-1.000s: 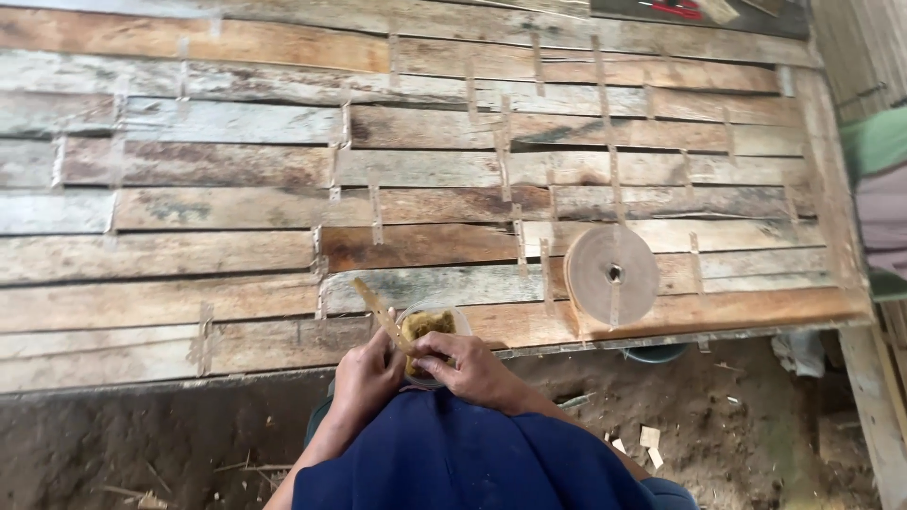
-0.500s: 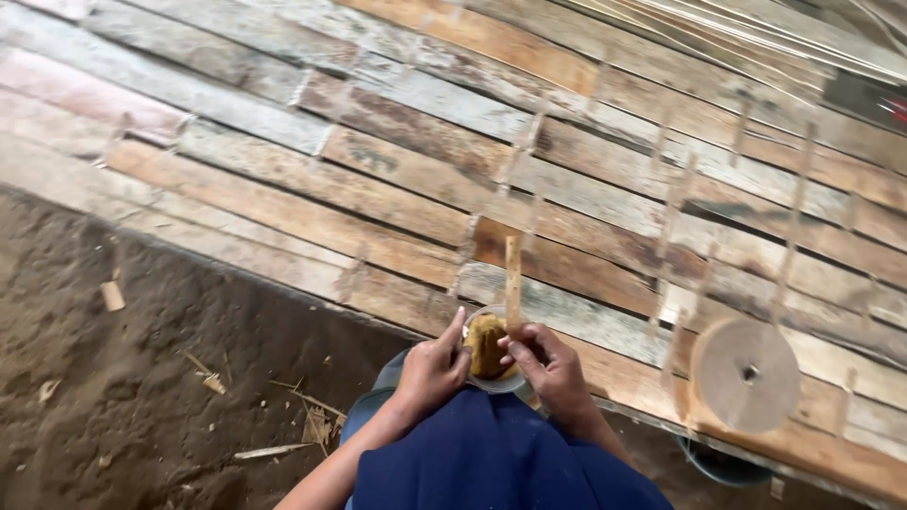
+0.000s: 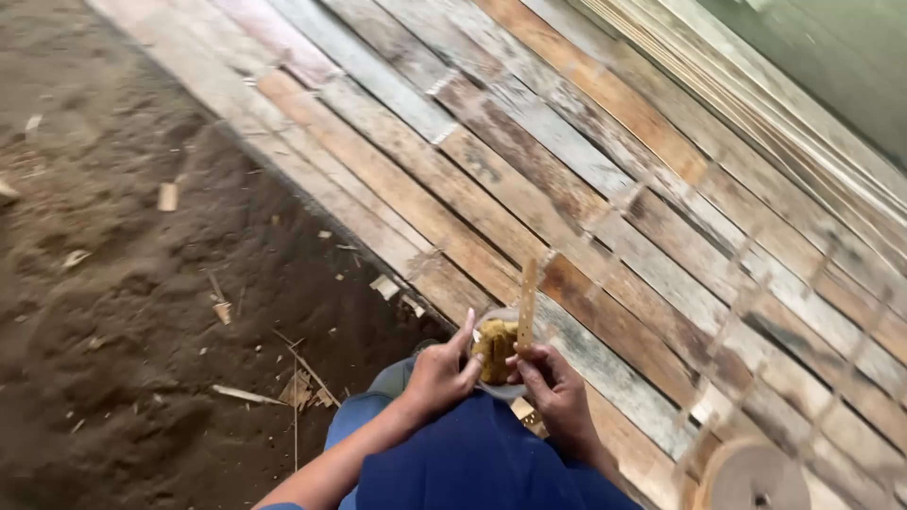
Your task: The person applies a brown paste from a plastic container onto thin wooden strips using their fingers. They then press the strips onto a wooden workbench surface, smoothing them down to adhere them in place.
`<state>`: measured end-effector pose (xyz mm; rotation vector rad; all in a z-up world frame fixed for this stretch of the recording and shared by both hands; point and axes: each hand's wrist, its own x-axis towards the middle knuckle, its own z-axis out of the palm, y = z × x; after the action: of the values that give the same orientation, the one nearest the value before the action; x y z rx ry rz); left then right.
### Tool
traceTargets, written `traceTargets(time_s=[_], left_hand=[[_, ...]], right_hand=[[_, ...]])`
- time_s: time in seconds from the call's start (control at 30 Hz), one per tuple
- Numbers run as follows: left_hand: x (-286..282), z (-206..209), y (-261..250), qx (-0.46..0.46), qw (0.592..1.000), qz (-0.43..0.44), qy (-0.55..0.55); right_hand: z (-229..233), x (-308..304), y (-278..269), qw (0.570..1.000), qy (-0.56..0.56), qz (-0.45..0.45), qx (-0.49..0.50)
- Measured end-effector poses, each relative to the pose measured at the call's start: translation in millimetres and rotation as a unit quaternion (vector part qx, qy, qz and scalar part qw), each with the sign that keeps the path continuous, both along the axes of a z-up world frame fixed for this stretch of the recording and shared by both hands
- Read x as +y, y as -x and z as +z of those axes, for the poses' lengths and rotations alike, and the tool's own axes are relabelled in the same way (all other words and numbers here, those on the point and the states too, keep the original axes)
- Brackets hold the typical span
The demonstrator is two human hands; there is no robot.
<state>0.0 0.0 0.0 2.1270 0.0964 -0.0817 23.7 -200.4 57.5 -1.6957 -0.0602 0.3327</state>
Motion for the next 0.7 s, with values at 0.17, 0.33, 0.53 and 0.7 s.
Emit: traceTargets(time_s=[0.17, 0.33, 0.53, 0.7], left_hand=[[13.9, 5.0, 36.8, -0.002, 0.998, 0.023, -0.050], [49.1, 1.2, 53.7, 0.059, 0.992, 0.105, -0.025], [99.7, 18.7, 46.8, 0.063, 0.982, 0.177, 0.018], [180.9, -1.8, 14.2, 0.065, 0.985, 0.162, 0.008]], right_hand=[[-15.2, 13.6, -8.4, 0.997, -0.053, 0.045, 0.040], [-2.8, 57.5, -21.5, 0.988, -0.071, 0.138, 0.024], [7.4, 114.7, -38.6, 0.981, -0.008, 0.195, 0.015], [8.5, 199.5, -65.2, 0.982, 0.025, 0.179, 0.048]])
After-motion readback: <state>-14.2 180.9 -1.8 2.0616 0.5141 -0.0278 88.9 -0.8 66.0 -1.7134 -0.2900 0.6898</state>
